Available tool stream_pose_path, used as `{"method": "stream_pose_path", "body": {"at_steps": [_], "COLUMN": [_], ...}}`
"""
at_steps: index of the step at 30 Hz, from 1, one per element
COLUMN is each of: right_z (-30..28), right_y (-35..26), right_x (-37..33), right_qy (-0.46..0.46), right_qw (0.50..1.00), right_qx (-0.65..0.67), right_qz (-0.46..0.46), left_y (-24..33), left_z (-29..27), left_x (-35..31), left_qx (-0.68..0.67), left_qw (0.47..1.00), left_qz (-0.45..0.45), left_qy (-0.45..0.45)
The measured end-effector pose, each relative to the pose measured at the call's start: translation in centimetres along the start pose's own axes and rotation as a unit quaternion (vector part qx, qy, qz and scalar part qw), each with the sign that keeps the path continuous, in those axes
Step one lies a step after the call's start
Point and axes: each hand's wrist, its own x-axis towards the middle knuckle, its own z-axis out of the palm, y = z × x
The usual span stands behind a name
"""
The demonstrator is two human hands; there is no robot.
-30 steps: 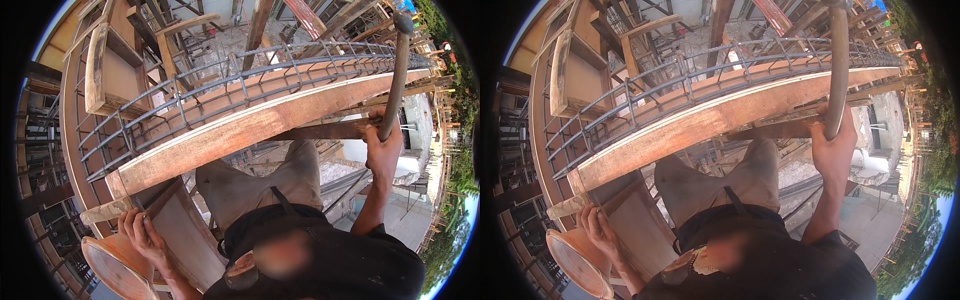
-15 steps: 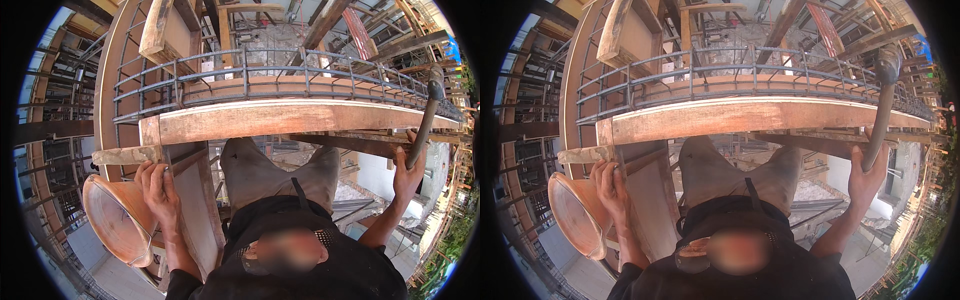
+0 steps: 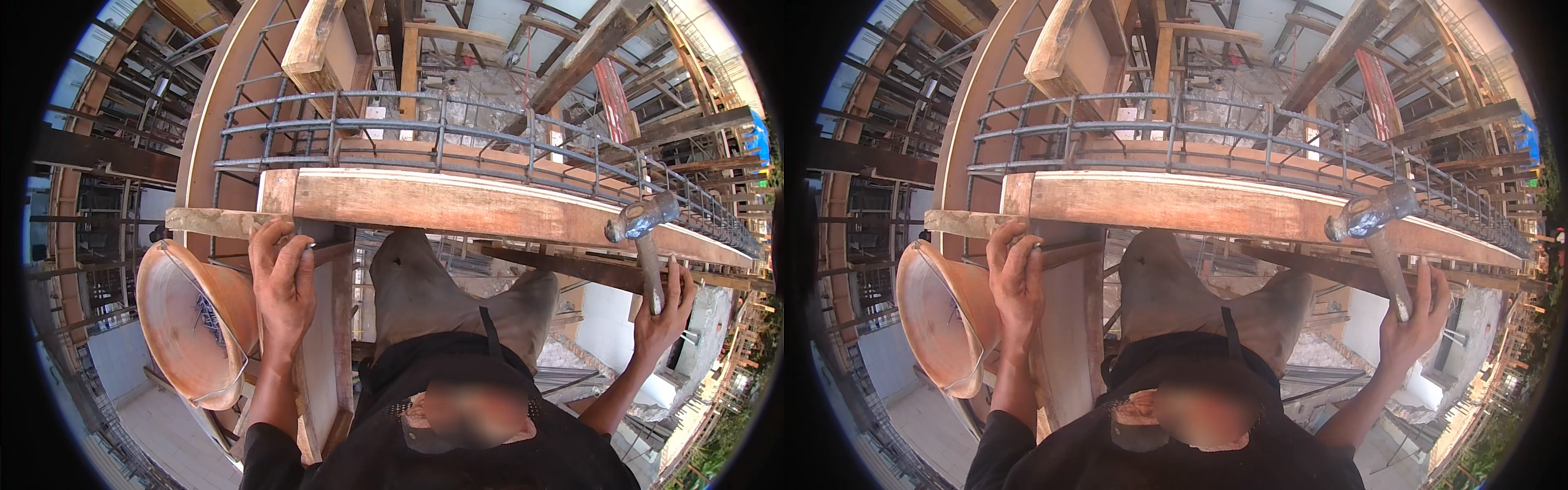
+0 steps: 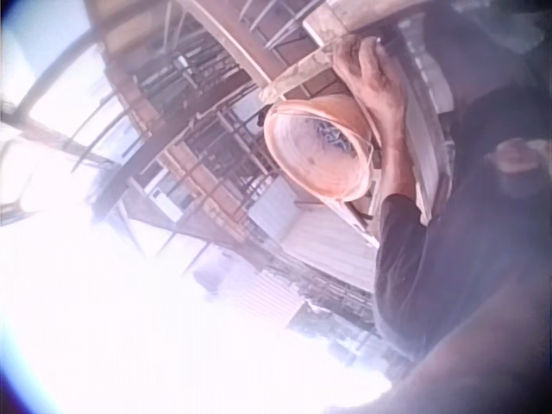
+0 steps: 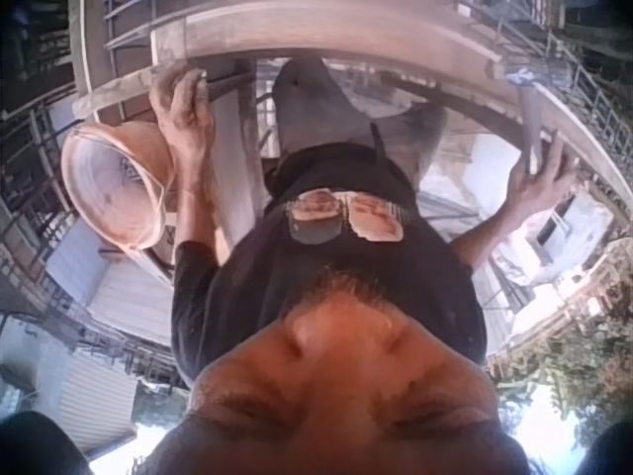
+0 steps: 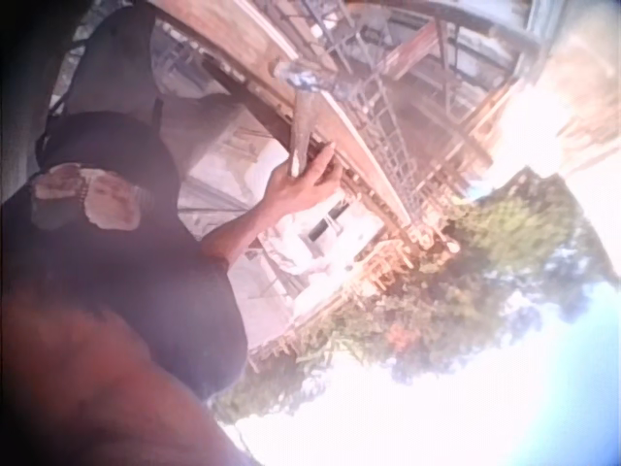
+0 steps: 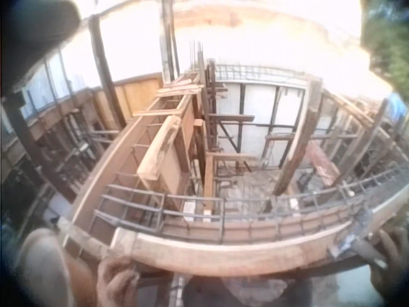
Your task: The person secures wooden boards to a concrete and rebar beam structure by picking nails from a bucket and driving them into the wood with a hammer.
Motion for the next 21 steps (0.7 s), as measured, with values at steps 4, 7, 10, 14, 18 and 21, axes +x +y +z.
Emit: {"method": "stream_pose_path", "body": {"at_steps": [4,7,10,14,18,21], "right_z": [2.0,4.2,4.7,4.8,4.6,5.2], "right_y": [0.9,2.9,2.0,1.7,1.4,1.7], "right_x": [-0.5,-0.3,0.3,0.3,0.2,0.1], "right_qy": [0.082,0.132,0.149,0.168,0.169,0.177], "right_qw": [0.993,0.981,0.981,0.979,0.977,0.972], "right_qx": [0.080,0.131,0.113,0.099,0.121,0.138], "right_qz": [-0.024,-0.046,-0.046,-0.059,-0.055,-0.067], "left_y": [4.4,5.7,6.2,7.1,7.5,7.0], "left_z": [2.3,7.4,11.1,13.1,13.1,12.9], "left_x": [3.3,8.2,9.9,8.9,8.8,8.6], "left_qx": [-0.110,-0.071,-0.078,-0.045,-0.025,-0.013], "left_qw": [0.989,0.978,0.986,0.991,0.992,0.991], "left_qz": [0.056,0.193,0.142,0.075,0.091,0.113], "left_qy": [-0.080,-0.015,-0.044,-0.097,-0.078,-0.070]}}
